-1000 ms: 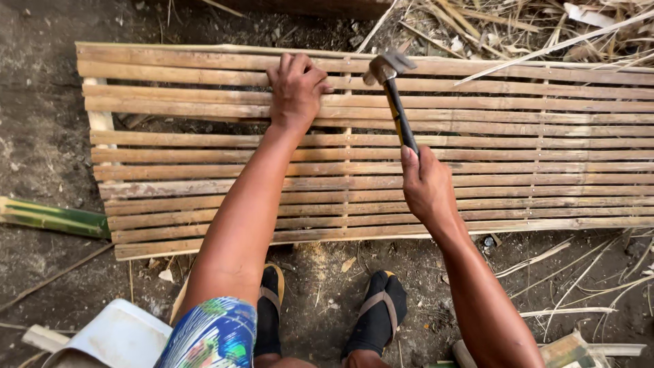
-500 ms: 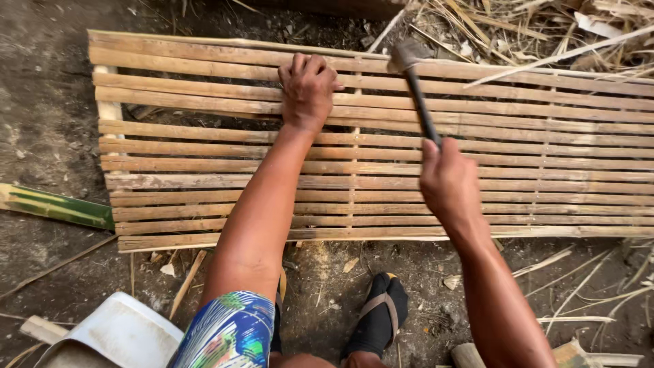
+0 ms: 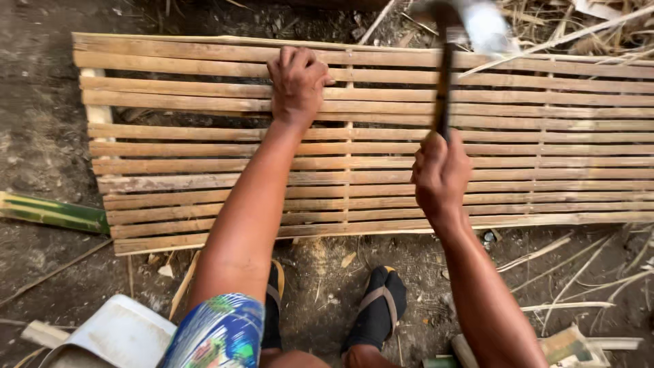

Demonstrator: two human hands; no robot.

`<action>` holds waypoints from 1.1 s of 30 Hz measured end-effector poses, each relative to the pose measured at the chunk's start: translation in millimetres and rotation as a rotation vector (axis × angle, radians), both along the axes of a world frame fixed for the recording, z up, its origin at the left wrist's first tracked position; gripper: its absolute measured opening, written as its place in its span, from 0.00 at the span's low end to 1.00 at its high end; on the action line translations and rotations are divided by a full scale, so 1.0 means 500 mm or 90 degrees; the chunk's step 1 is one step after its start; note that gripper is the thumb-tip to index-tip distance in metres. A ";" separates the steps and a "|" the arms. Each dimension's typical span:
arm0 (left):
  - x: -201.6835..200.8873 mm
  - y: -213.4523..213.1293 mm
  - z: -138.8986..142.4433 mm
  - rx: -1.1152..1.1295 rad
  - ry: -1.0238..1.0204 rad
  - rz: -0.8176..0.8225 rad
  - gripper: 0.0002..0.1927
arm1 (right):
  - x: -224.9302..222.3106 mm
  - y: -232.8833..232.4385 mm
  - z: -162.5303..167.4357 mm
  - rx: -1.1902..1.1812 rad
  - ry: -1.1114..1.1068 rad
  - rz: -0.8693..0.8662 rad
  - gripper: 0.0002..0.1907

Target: The person hammers nails into a bamboo slat structure using a hammer. They repeatedly pick nails from a white container and drive them into the bamboo frame to secure the slats.

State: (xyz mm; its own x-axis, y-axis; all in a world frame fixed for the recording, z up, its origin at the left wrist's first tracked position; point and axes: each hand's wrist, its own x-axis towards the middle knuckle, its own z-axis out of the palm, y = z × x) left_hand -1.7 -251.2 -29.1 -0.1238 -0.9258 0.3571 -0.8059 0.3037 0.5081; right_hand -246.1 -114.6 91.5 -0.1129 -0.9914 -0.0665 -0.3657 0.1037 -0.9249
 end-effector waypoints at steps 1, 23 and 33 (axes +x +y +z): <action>0.000 -0.003 -0.001 0.020 0.011 -0.007 0.03 | -0.001 0.004 0.001 -0.112 -0.089 0.015 0.17; -0.007 -0.043 0.037 0.243 -0.001 0.059 0.46 | 0.001 -0.033 -0.011 -0.144 -0.155 0.025 0.21; 0.063 0.025 0.120 0.195 0.431 0.027 0.39 | 0.051 -0.002 0.020 0.213 0.135 0.047 0.18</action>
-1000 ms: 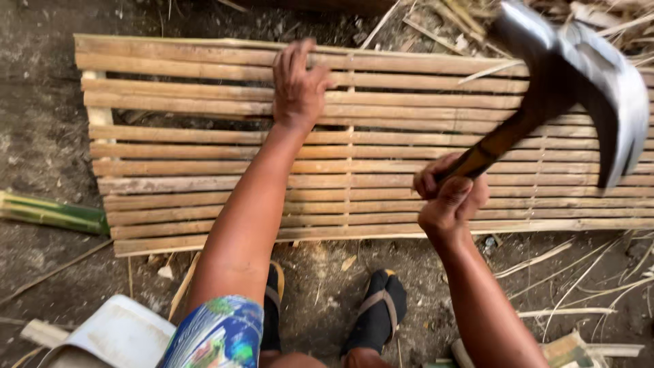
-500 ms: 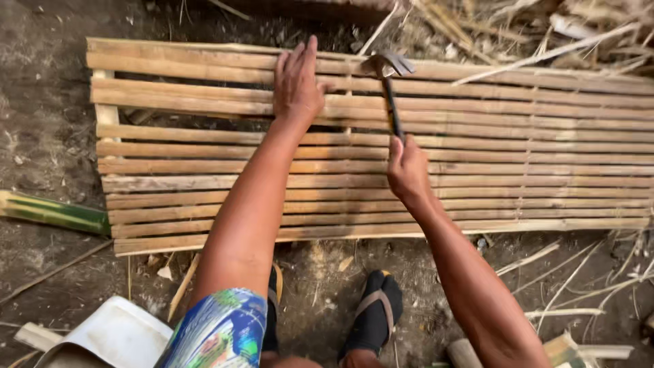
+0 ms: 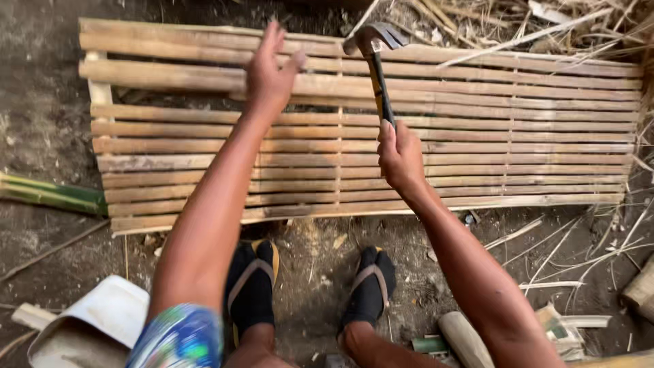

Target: The person hammers nails into a bamboo slat structure using a hammer. They repeatedly pick nails from a white container and drive them into the bamboo frame to secure the slats.

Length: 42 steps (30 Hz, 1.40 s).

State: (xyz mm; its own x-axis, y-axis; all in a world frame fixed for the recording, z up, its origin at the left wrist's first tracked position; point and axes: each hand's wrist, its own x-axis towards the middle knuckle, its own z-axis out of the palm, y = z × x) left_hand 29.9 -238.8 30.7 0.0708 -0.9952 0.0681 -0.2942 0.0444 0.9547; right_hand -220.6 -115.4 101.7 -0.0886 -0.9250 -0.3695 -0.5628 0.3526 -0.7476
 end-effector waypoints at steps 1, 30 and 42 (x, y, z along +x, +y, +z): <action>0.043 0.056 0.017 0.009 -0.027 0.007 0.35 | 0.006 0.005 0.018 -0.009 -0.053 0.013 0.17; 0.546 0.872 0.269 0.525 -0.487 0.302 0.08 | 0.487 0.206 0.125 0.317 -0.114 0.385 0.30; 0.602 0.133 0.014 -0.105 -0.177 0.421 0.06 | 0.657 -0.190 0.033 0.097 -0.001 0.250 0.26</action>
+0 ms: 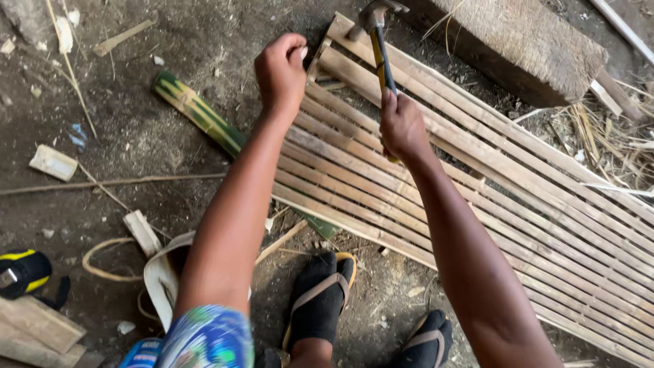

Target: The person hammers nails into a bamboo slat structure using a hammer. They repeatedly pick nails from a white container and drive them into the bamboo frame to secure the slats.

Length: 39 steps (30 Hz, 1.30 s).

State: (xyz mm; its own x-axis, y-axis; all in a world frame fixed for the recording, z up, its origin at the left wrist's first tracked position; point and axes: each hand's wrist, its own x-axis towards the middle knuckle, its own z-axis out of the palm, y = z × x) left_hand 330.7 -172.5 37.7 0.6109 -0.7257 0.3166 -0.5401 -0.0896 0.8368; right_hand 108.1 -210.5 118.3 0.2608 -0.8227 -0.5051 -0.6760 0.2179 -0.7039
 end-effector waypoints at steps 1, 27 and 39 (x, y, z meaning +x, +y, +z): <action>0.000 -0.042 -0.019 0.007 0.005 0.023 0.06 | -0.005 0.000 -0.018 0.000 0.041 0.021 0.27; 0.014 -0.162 -0.145 -0.045 0.126 -0.124 0.05 | 0.057 0.050 -0.041 -0.162 0.000 0.055 0.23; -0.118 -0.138 -0.079 0.131 -0.317 -0.358 0.12 | -0.122 0.071 0.000 -0.113 -0.185 -0.079 0.21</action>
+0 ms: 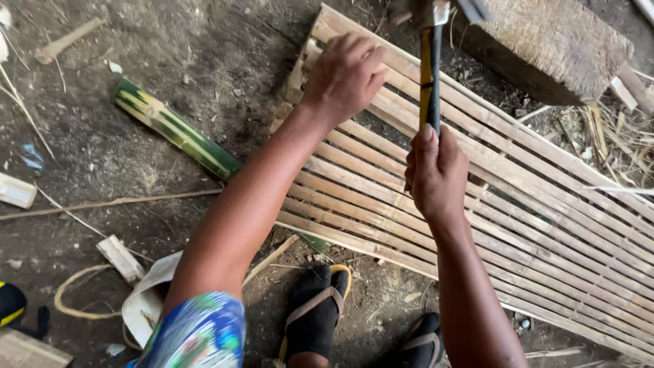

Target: The person hammers nails into a bamboo slat structure using a hammer. They repeatedly pick nails from a white container and drive them into the bamboo frame to secure the slats.

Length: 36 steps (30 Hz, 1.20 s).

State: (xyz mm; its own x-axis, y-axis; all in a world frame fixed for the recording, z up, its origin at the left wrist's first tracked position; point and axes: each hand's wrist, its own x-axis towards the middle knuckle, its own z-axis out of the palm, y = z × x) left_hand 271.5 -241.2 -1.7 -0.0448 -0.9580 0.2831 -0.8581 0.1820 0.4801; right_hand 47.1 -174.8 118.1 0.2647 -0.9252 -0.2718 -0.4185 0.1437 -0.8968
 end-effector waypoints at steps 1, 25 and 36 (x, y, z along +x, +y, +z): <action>-0.011 0.006 -0.004 -0.095 -0.079 -0.005 0.17 | 0.004 -0.003 0.008 0.008 -0.050 -0.001 0.21; -0.033 0.061 -0.027 0.065 -0.042 0.006 0.27 | 0.083 -0.058 0.008 -0.109 -0.275 0.064 0.22; -0.056 0.147 0.070 0.150 -0.054 -0.001 0.28 | 0.041 0.001 -0.030 -0.010 0.079 0.121 0.25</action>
